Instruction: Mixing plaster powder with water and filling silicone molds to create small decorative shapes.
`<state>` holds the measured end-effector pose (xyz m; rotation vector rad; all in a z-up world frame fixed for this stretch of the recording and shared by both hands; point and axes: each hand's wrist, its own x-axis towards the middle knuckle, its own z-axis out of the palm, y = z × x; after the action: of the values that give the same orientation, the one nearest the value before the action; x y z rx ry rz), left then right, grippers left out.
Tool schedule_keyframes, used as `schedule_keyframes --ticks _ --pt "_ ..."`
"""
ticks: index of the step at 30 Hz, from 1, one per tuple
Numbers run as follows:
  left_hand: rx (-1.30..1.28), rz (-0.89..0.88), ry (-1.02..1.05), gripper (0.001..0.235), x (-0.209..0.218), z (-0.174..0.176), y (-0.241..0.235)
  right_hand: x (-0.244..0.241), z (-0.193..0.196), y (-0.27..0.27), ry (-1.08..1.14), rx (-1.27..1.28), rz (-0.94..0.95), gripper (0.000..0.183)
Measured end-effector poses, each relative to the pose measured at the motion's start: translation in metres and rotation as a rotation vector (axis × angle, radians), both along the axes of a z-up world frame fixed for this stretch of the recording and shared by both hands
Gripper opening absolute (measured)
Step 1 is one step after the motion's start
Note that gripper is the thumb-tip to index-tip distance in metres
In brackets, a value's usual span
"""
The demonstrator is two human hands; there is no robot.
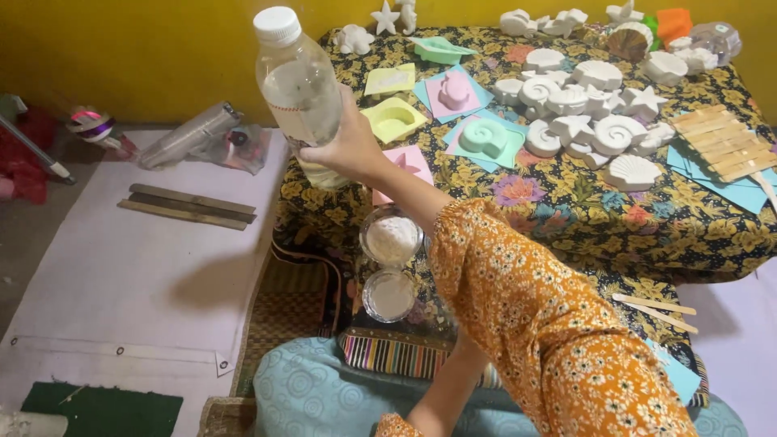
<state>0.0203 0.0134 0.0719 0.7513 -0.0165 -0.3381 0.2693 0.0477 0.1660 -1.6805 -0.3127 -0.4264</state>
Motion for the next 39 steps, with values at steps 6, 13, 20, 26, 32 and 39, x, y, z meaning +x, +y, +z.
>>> schedule_keyframes --ticks 6,13,20,26,32,39 --pt "-0.221 -0.075 -0.210 0.045 -0.004 0.007 -0.005 -0.045 0.049 -0.001 -0.138 0.223 0.111 0.099" --pt "1.316 -0.239 -0.822 0.091 -0.012 -0.047 -0.009 -0.205 0.068 -0.159 -0.061 -0.362 -0.290 0.069" --pt "1.246 -0.363 -0.836 0.096 -0.026 -0.010 0.020 -0.409 -0.072 -0.316 -0.238 -0.287 -0.117 0.054" --pt "0.648 -0.306 -0.883 0.045 -0.039 0.113 0.023 -0.475 -0.128 -0.302 0.140 0.076 -0.222 0.131" --pt "0.140 -0.994 -0.953 0.063 -0.016 0.125 -0.039 -0.467 -0.108 -0.239 0.314 0.063 -0.255 0.117" --pt "0.255 -0.698 -0.687 0.036 -0.047 0.130 -0.034 -0.459 -0.105 -0.209 0.474 0.097 -0.382 0.117"
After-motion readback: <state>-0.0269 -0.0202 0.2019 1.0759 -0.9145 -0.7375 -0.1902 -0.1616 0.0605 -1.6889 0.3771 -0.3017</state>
